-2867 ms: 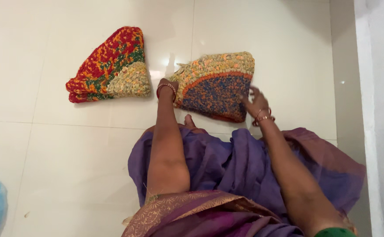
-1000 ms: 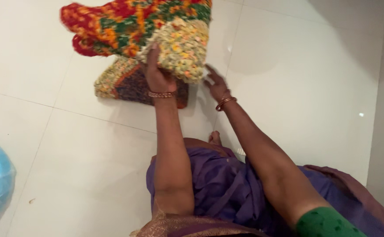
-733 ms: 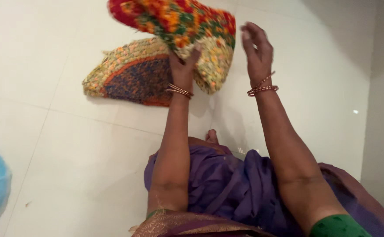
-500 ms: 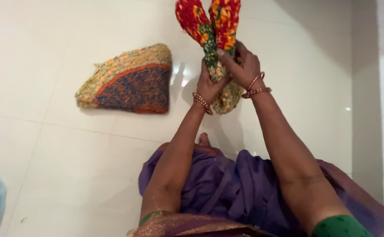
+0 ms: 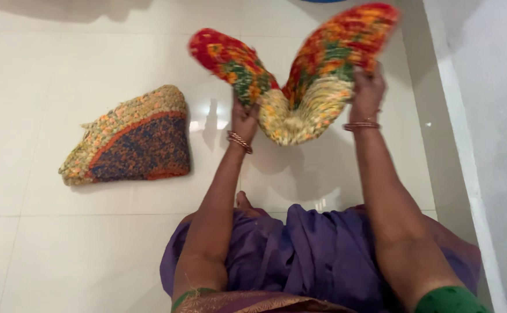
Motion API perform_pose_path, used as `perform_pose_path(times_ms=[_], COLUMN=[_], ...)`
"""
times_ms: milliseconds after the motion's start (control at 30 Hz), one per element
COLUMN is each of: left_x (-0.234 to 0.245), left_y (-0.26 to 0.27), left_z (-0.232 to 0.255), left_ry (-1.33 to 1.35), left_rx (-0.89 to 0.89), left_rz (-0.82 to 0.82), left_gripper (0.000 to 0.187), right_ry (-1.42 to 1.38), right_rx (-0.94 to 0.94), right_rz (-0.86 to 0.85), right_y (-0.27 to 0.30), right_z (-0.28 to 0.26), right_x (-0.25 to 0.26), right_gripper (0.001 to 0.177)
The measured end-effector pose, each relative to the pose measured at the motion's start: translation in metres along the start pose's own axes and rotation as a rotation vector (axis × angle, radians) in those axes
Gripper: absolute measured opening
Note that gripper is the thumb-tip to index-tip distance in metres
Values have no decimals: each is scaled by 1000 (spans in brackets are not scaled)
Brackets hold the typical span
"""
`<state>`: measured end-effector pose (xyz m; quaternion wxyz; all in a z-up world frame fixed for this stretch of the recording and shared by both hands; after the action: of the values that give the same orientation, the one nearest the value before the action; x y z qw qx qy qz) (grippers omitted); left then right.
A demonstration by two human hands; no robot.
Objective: The person sits on a tiled floor and repeatedly unfolds and folds two small, colorful, semi-circular woven rugs. They alternate between the two rugs, unfolding each to a flat circular shape and then folding it back into a semi-circle, repeating this cycle multiple times without stacking or storing them.
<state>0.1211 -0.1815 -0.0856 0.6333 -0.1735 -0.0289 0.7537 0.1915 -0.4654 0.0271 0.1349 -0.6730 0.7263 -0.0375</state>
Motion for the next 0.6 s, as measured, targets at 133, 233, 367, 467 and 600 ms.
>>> perform_pose_path(times_ms=[133, 233, 367, 467, 600], left_x=[31, 59, 52, 21, 7], left_y=[-10, -6, 5, 7, 8], left_z=[-31, -65, -35, 16, 52], left_ry=[-15, -183, -789, -879, -1035], left_rx=[105, 340, 548, 578, 376], left_rz=[124, 164, -135, -267, -300], left_gripper=[80, 86, 72, 64, 58], right_ry=[-184, -34, 491, 727, 906], right_rx=[-242, -599, -355, -86, -21], right_rz=[201, 568, 564, 392, 37], right_y=[20, 52, 76, 65, 19], right_z=[37, 101, 157, 166, 154], right_x=[97, 161, 198, 174, 95], right_gripper=[24, 34, 36, 35, 33])
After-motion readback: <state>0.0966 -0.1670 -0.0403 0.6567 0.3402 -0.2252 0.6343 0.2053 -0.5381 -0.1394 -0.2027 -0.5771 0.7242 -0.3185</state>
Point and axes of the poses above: each hand's wrist, its own y-axis away from the middle knuckle, its own x-axis out of the back of the hand, z = x × y, the point moved 1 cm from there along -y, towards the middle knuckle, and after that the axes turned 8 degrees about -z, right-handed, at the moved point
